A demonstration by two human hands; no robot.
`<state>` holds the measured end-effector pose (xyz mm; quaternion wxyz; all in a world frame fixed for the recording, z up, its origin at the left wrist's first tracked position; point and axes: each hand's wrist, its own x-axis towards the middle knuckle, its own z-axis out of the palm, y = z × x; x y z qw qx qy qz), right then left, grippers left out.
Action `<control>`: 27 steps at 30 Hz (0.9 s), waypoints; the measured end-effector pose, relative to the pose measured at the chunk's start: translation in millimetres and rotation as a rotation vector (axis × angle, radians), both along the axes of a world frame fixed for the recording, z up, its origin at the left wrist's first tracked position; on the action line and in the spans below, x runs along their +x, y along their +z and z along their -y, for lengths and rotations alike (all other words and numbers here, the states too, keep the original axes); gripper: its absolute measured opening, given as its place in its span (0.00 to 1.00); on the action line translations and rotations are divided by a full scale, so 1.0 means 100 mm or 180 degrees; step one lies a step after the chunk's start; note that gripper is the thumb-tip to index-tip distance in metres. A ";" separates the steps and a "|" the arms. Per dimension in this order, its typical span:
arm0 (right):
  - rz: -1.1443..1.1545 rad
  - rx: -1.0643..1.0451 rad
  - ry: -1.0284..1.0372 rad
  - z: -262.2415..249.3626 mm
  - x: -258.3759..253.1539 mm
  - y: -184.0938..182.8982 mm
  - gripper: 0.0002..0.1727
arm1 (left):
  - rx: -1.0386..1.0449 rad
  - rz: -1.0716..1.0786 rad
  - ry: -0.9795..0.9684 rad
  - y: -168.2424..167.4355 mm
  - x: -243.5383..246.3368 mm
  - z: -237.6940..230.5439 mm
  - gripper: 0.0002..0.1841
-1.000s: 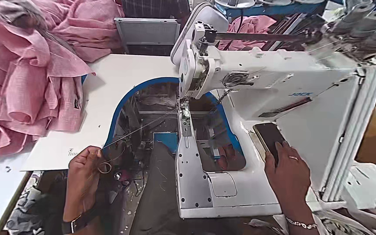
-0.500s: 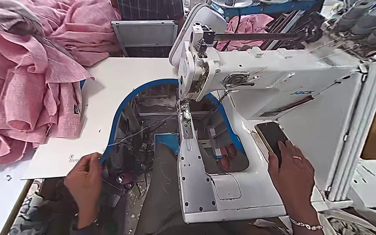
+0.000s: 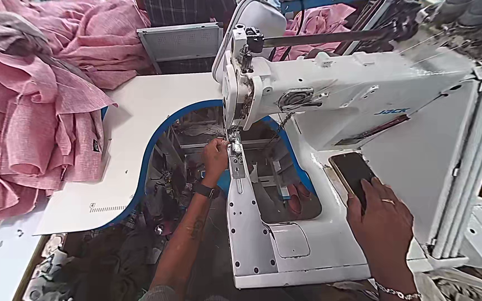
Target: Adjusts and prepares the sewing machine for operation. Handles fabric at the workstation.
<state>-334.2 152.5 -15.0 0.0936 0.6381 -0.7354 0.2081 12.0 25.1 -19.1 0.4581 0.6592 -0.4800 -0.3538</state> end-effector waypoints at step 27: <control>0.0186 -0.0072 0.0114 -0.03 -0.02 0.00 0.36 | 0.0476 -0.0426 -0.1318 -0.02 0.27 -0.15 0.21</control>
